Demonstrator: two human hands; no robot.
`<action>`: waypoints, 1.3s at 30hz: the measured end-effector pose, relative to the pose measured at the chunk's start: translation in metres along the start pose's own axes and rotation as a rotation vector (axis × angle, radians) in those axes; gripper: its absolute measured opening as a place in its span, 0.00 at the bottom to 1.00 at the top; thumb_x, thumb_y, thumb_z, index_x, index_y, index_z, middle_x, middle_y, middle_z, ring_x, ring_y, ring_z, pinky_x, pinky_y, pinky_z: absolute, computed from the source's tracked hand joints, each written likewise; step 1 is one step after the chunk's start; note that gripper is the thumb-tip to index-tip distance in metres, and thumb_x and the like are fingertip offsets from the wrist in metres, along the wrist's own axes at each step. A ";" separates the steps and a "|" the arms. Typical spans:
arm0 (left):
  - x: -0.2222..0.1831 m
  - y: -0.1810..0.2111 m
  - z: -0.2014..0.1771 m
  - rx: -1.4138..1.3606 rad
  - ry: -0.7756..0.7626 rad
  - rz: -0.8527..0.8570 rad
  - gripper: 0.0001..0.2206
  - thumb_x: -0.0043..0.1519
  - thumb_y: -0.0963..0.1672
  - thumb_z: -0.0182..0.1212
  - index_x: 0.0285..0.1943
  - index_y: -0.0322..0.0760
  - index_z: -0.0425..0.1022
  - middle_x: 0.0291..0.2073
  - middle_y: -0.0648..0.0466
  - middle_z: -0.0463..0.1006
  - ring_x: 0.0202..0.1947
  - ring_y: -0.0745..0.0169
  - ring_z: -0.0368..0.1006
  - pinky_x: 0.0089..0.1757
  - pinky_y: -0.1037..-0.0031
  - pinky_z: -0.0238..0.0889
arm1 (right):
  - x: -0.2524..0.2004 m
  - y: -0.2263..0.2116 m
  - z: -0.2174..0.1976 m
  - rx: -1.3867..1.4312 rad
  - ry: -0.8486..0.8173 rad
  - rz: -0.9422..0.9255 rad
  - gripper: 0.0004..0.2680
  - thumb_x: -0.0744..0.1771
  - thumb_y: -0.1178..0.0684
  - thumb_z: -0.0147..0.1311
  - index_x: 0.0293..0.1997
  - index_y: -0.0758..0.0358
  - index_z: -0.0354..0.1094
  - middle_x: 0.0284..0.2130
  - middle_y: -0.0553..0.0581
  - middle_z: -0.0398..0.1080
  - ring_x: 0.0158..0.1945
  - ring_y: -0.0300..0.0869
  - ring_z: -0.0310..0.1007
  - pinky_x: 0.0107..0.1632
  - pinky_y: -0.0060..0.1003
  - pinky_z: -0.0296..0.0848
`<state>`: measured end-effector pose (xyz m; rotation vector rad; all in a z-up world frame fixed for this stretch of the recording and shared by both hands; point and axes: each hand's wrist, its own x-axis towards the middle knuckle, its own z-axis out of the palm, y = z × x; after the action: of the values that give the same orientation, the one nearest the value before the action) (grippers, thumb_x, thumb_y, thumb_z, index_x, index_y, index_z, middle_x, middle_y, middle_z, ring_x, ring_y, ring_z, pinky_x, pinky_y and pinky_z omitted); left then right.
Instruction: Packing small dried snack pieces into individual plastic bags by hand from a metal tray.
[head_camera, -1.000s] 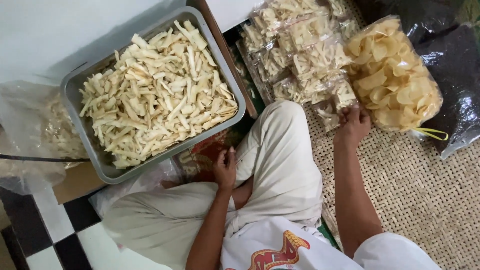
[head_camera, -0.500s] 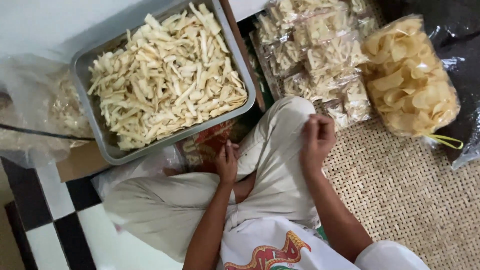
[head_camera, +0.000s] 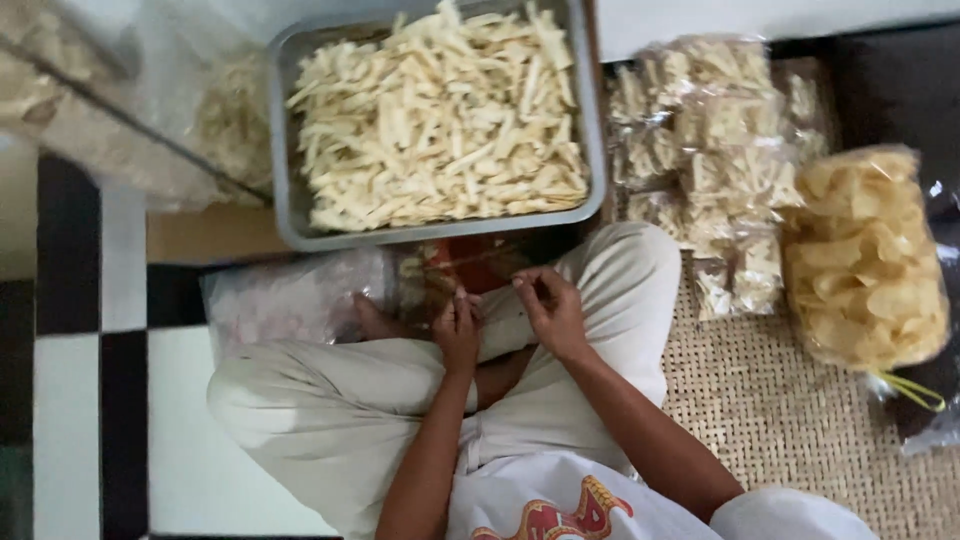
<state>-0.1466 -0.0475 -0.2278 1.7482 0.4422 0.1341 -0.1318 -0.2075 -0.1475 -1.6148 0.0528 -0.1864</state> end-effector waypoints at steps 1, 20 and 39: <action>-0.004 0.006 -0.002 -0.008 0.024 -0.003 0.20 0.73 0.49 0.48 0.31 0.36 0.79 0.19 0.50 0.76 0.24 0.63 0.70 0.36 0.69 0.68 | 0.002 0.003 0.004 0.000 -0.025 -0.005 0.05 0.69 0.57 0.55 0.37 0.68 0.74 0.27 0.59 0.75 0.32 0.39 0.72 0.40 0.40 0.75; -0.016 0.023 -0.036 -0.326 0.113 0.027 0.22 0.73 0.51 0.44 0.33 0.36 0.77 0.16 0.53 0.71 0.17 0.69 0.61 0.24 0.77 0.59 | -0.017 0.056 0.077 -1.214 -0.678 -0.075 0.06 0.62 0.51 0.53 0.30 0.53 0.77 0.21 0.53 0.75 0.31 0.46 0.78 0.35 0.42 0.75; -0.018 0.051 -0.040 -0.388 0.109 -0.063 0.19 0.72 0.49 0.47 0.34 0.36 0.77 0.16 0.53 0.71 0.20 0.70 0.64 0.27 0.80 0.60 | -0.033 0.104 0.103 -1.396 -0.919 -0.066 0.09 0.63 0.51 0.47 0.22 0.51 0.73 0.20 0.49 0.75 0.32 0.44 0.80 0.28 0.38 0.68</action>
<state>-0.1652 -0.0260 -0.1665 1.3490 0.5130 0.2538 -0.1397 -0.1063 -0.2582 -2.9262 -0.7246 0.7216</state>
